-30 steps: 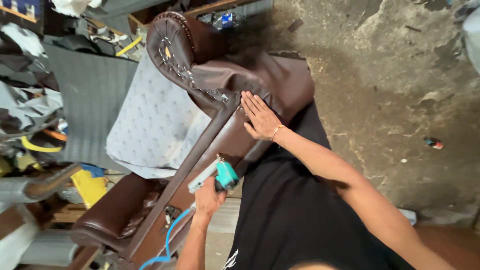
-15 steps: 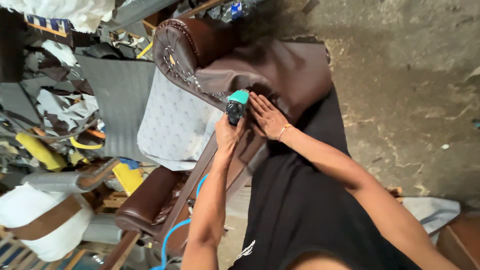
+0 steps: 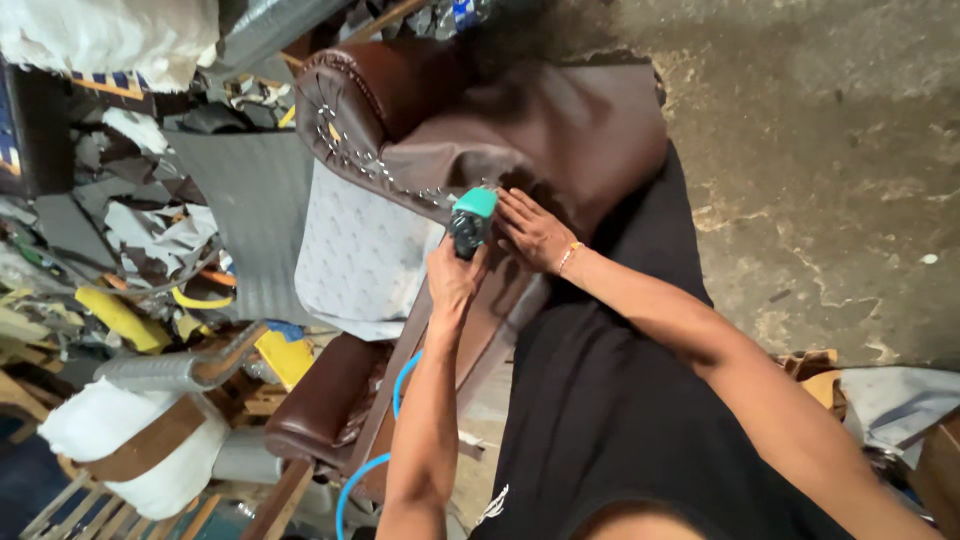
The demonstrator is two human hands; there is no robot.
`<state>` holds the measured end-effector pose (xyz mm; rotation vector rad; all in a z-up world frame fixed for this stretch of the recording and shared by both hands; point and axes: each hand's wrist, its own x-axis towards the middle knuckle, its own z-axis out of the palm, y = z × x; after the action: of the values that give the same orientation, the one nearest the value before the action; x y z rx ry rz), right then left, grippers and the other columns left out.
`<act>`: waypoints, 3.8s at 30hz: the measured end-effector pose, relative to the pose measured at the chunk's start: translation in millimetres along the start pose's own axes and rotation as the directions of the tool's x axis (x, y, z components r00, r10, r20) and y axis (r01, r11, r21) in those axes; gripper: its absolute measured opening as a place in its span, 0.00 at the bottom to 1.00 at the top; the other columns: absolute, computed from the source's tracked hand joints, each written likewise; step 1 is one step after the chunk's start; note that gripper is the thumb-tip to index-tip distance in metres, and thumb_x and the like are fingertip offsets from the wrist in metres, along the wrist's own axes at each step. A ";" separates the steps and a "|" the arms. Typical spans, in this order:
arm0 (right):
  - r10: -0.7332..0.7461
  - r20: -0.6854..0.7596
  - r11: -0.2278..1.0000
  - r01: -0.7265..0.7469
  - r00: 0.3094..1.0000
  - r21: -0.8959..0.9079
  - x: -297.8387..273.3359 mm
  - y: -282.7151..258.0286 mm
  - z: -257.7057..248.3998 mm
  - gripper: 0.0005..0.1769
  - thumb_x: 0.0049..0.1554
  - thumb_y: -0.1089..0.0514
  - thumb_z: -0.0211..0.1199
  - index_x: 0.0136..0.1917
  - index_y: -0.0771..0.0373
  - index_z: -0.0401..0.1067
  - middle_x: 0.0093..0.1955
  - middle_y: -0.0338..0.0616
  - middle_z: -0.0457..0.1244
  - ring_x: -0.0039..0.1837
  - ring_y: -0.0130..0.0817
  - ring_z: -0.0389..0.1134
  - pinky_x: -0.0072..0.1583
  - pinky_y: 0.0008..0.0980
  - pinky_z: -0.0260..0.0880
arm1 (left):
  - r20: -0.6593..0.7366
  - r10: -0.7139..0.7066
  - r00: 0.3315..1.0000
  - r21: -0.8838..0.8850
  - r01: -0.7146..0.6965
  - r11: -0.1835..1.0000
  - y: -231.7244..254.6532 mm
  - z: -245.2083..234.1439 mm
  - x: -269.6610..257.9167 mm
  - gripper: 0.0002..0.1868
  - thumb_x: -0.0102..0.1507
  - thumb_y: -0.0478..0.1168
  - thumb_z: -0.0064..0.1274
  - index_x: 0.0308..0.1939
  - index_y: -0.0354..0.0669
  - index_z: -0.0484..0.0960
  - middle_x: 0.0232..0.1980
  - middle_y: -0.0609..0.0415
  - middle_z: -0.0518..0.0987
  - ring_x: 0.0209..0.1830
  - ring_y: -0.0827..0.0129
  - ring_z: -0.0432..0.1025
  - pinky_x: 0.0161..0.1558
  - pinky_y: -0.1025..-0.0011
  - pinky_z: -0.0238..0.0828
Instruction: The person reupholsters furniture by stretching brown fabric over the armrest of a chair, securing it with a pneumatic stapler, and trimming the excess fabric with scissors.
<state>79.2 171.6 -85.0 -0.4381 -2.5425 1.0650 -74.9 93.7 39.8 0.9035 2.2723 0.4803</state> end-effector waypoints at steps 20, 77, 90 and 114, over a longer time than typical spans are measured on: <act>-0.095 -0.148 0.995 0.098 0.984 0.017 -4.2 2.4 7.2 0.20 0.52 0.58 0.68 0.58 0.65 0.76 0.67 0.53 0.64 0.74 0.51 0.62 0.78 0.49 0.56 | 0.068 -0.144 0.987 0.156 0.132 0.979 34.7 13.6 17.5 0.16 0.59 0.50 0.62 0.40 0.41 0.84 0.31 0.38 0.82 0.35 0.42 0.79 0.37 0.56 0.74; 0.031 0.299 0.991 -0.068 0.954 0.114 22.0 63.8 -93.8 0.41 0.56 0.62 0.67 0.78 0.68 0.55 0.79 0.58 0.51 0.79 0.55 0.53 0.75 0.46 0.59 | -0.426 -0.597 0.680 -0.421 0.435 0.796 19.6 167.8 20.4 0.15 0.61 0.47 0.63 0.41 0.38 0.85 0.33 0.49 0.84 0.33 0.61 0.78 0.39 0.63 0.73; -0.013 0.431 0.926 0.173 0.902 -0.335 -19.3 21.0 -80.1 0.39 0.63 0.48 0.55 0.79 0.74 0.55 0.85 0.55 0.41 0.86 0.48 0.35 0.79 0.59 0.33 | -0.299 -0.548 0.782 -0.404 0.416 0.814 8.5 137.2 14.3 0.13 0.57 0.46 0.65 0.37 0.41 0.85 0.32 0.49 0.86 0.32 0.59 0.81 0.40 0.63 0.76; 0.188 0.118 0.955 -0.153 0.975 -0.255 -21.8 -15.2 -63.4 0.26 0.67 0.60 0.57 0.77 0.62 0.60 0.82 0.42 0.53 0.86 0.40 0.51 0.87 0.44 0.50 | 0.078 -0.499 0.863 -0.661 0.420 0.623 -28.3 129.4 30.8 0.12 0.57 0.43 0.62 0.34 0.37 0.82 0.28 0.50 0.85 0.26 0.68 0.81 0.34 0.69 0.80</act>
<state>123.6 191.8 -36.6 -0.6811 -2.8196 0.8675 -18.0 108.3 -82.9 -0.0865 2.0650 1.0237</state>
